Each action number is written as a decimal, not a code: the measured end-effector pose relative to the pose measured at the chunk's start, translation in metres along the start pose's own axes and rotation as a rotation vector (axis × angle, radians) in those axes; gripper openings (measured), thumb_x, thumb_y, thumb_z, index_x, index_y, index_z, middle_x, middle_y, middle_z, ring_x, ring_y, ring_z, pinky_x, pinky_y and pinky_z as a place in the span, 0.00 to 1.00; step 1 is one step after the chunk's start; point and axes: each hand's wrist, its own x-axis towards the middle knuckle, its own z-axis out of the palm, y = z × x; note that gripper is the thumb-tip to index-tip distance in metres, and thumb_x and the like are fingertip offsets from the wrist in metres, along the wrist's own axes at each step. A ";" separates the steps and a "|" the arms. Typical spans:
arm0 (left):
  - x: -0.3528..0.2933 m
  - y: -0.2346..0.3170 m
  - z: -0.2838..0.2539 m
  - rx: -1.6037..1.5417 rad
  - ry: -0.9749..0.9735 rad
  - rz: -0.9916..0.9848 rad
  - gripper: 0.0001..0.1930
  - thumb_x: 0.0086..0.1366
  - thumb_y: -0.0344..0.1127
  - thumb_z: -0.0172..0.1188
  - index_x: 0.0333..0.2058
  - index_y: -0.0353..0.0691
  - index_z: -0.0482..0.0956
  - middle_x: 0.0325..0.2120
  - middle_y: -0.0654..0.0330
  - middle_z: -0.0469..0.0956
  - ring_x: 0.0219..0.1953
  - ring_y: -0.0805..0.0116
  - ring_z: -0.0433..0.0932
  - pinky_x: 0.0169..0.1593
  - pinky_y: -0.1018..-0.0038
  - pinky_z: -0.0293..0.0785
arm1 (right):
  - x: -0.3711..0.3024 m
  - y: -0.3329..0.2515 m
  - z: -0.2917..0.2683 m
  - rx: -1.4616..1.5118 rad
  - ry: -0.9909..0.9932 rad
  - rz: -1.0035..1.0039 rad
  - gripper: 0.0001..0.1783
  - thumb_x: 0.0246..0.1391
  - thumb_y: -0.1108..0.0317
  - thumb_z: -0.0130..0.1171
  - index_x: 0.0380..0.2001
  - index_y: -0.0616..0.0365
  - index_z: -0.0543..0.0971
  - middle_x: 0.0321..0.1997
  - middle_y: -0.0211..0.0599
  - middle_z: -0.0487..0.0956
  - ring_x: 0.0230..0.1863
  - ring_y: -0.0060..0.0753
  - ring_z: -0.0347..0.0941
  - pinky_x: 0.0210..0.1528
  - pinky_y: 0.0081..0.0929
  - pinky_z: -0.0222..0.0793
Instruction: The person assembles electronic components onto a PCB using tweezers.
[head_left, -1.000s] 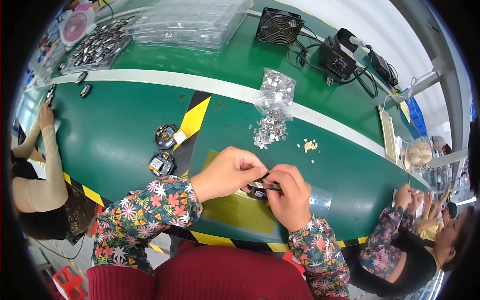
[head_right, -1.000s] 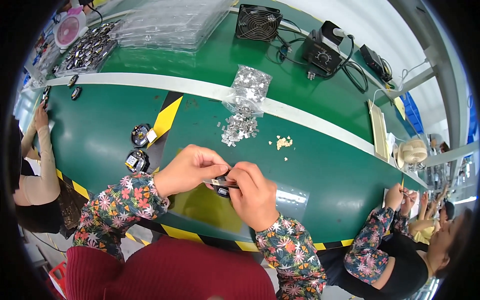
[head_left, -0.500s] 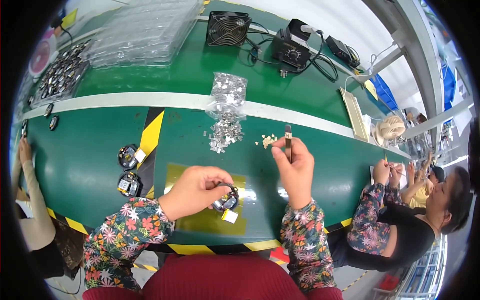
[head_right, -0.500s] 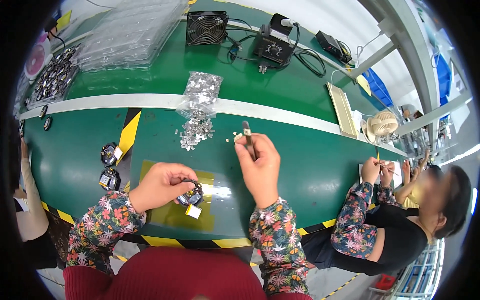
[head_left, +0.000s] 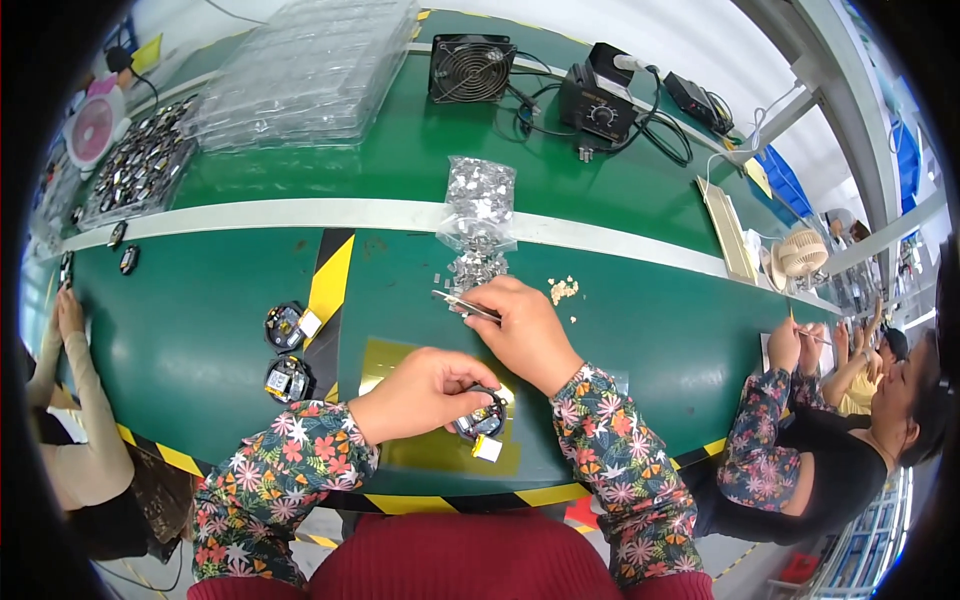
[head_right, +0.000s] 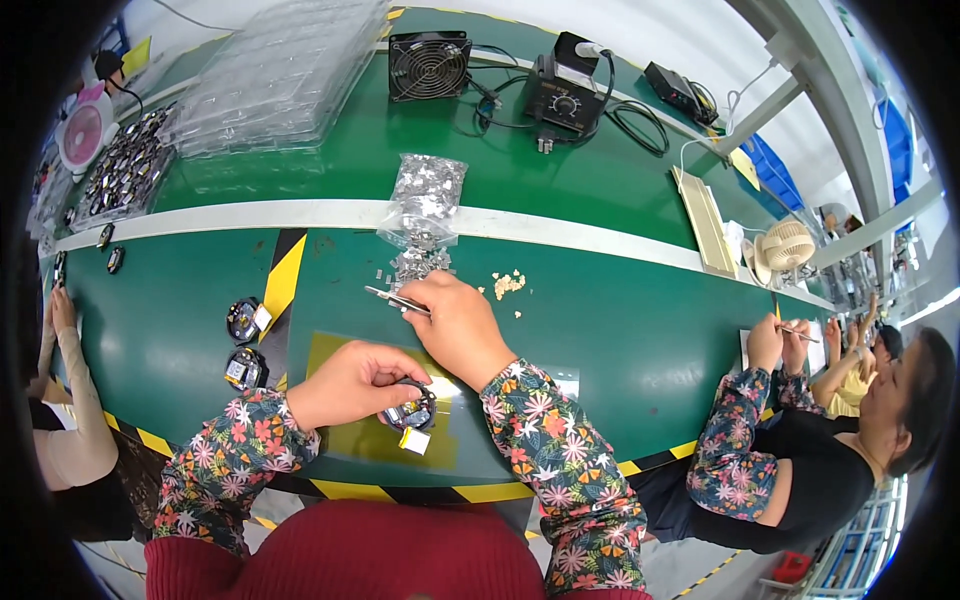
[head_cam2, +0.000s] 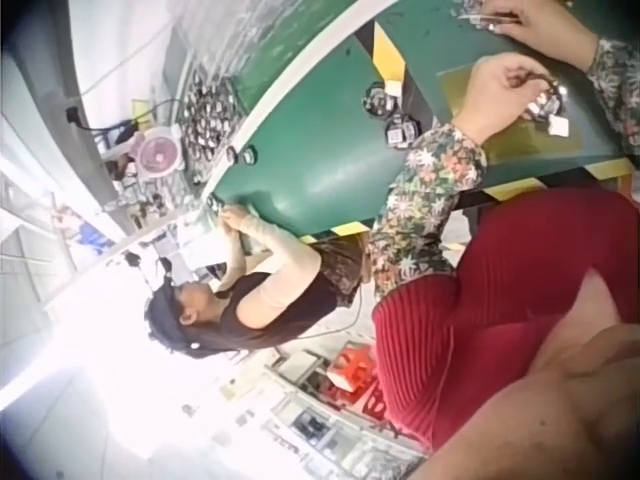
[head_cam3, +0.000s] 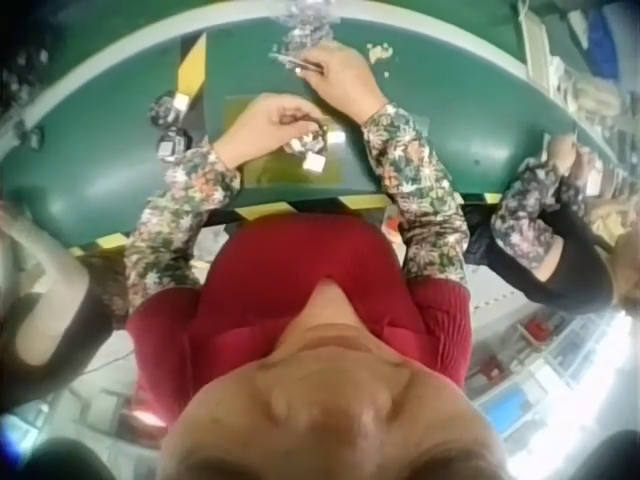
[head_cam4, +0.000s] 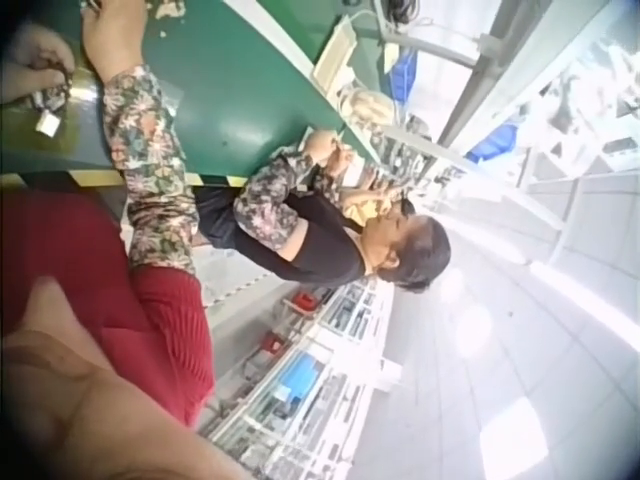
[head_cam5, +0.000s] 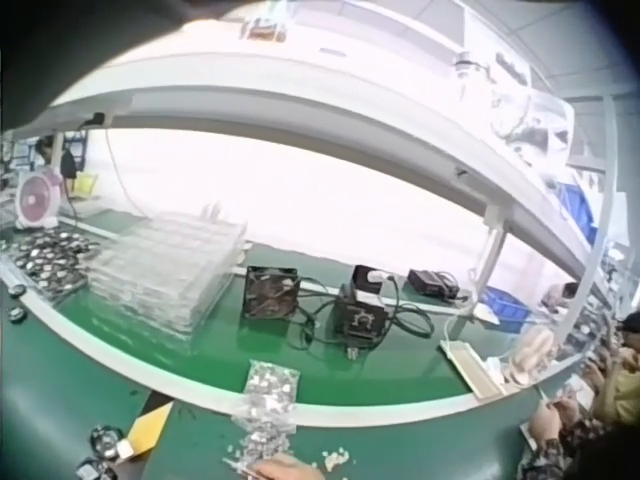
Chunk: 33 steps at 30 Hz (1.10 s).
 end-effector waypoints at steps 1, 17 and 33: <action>0.000 0.000 0.000 0.014 -0.010 -0.004 0.07 0.56 0.27 0.54 0.35 0.35 0.74 0.24 0.66 0.74 0.23 0.84 0.71 0.21 0.86 0.69 | 0.000 0.000 0.001 0.002 -0.005 0.001 0.09 0.38 0.77 0.57 0.29 0.60 0.76 0.28 0.39 0.73 0.28 0.38 0.72 0.29 0.27 0.67; -0.002 0.010 -0.013 -0.017 0.176 0.048 0.11 0.57 0.25 0.52 0.40 0.37 0.72 0.30 0.67 0.75 0.27 0.86 0.71 0.23 0.88 0.67 | -0.005 -0.009 -0.007 0.218 0.200 0.151 0.04 0.43 0.76 0.56 0.24 0.63 0.72 0.20 0.37 0.72 0.20 0.26 0.67 0.23 0.22 0.62; -0.001 0.009 -0.009 -0.117 0.327 0.206 0.06 0.53 0.21 0.53 0.32 0.33 0.70 0.25 0.65 0.73 0.27 0.84 0.70 0.28 0.86 0.66 | -0.027 -0.023 -0.001 0.671 0.093 0.280 0.03 0.42 0.79 0.57 0.25 0.64 0.75 0.29 0.31 0.74 0.27 0.14 0.68 0.28 0.12 0.64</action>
